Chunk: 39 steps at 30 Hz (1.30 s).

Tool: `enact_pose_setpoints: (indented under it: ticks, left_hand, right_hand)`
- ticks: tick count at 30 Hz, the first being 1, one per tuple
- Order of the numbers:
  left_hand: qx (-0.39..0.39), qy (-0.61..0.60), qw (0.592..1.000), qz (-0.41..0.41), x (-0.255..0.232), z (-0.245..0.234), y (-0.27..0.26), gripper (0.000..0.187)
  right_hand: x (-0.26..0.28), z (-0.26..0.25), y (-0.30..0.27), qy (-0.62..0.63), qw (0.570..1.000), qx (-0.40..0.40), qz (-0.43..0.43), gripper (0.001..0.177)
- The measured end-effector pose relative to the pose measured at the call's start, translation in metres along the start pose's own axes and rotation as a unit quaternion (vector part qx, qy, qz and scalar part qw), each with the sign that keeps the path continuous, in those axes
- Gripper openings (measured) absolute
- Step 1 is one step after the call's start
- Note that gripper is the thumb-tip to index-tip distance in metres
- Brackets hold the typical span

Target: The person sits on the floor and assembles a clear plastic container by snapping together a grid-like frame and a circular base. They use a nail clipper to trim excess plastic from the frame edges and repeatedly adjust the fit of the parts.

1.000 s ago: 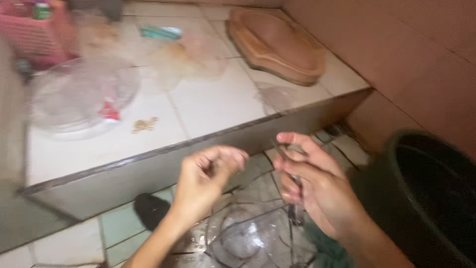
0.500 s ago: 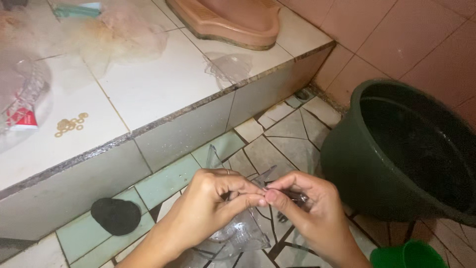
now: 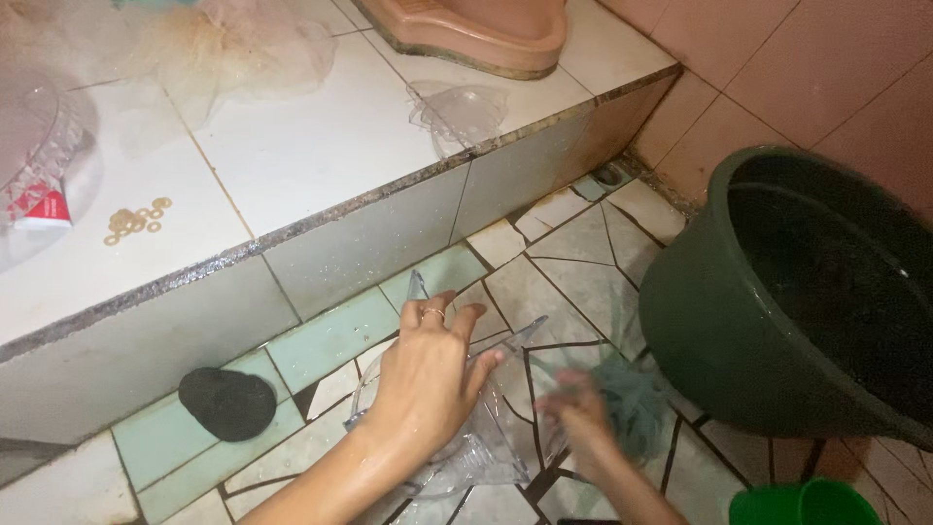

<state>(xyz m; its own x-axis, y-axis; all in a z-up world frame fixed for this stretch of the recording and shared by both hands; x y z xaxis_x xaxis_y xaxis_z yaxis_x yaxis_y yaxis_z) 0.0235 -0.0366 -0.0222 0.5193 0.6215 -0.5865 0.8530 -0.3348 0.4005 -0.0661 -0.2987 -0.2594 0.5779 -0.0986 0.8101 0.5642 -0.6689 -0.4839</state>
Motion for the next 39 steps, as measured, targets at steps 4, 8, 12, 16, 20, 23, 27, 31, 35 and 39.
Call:
enact_pose_setpoints:
  ticks: [4,8,12,16,20,23,27,31,35,39]
  left_hand:
    - [0.042,0.041,0.997,-0.056,-0.002,0.008,-0.001,0.039]
    - [0.035,0.040,0.997,-0.049,-0.004,0.008,-0.004,0.032]
    - [0.030,0.030,0.999,-0.019,-0.001,0.011,-0.009,0.025]
    - [0.010,0.052,0.998,0.020,-0.001,0.017,-0.013,0.021]
    - [0.057,0.106,0.993,0.005,0.002,0.029,-0.015,0.023]
    - [0.036,0.119,0.991,0.039,0.000,0.036,-0.018,0.023]
    - [0.001,0.113,0.992,0.056,-0.001,0.039,-0.018,0.023]
    - [0.030,0.101,0.994,0.016,0.004,0.041,-0.018,0.021]
    - [0.042,0.065,0.997,-0.005,0.010,0.034,-0.015,0.014]
    - [-0.026,0.028,0.999,0.009,0.018,0.014,-0.017,0.014]
  right_hand:
    - [-0.088,0.036,0.042,-0.002,0.988,0.137,0.069,0.036]
    - [-0.108,0.048,0.053,-0.035,0.993,0.086,0.072,0.033]
    - [-0.099,0.050,0.054,-0.004,0.997,0.070,0.029,0.024]
    - [-0.097,0.052,0.062,-0.115,0.986,0.080,-0.092,0.023]
    - [-0.087,0.062,0.062,-0.225,0.935,0.017,-0.272,0.017]
    - [-0.077,0.070,0.049,-0.270,0.919,0.032,-0.285,0.023]
    - [-0.064,0.077,0.026,-0.336,0.907,0.062,-0.245,0.041]
    - [-0.061,0.081,0.026,-0.311,0.904,0.048,-0.289,0.039]
    - [-0.071,0.078,0.041,-0.250,0.942,0.030,-0.221,0.021]
    - [-0.064,0.074,0.047,-0.250,0.944,0.024,-0.215,0.021]
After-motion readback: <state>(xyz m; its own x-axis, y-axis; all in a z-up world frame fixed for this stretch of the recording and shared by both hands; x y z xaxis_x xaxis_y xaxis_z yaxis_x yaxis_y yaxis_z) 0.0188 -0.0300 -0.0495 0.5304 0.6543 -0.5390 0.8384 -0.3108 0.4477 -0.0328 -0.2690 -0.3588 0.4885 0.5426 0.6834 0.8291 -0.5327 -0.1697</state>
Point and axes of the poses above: each hand's wrist, its own y-axis towards the middle knuckle, its own z-axis out of the palm, x = y × z, the point moved 3 cm from there along y, towards the middle knuckle, and after that the axes turned 10 degrees about -x, right-handed, at the moved point
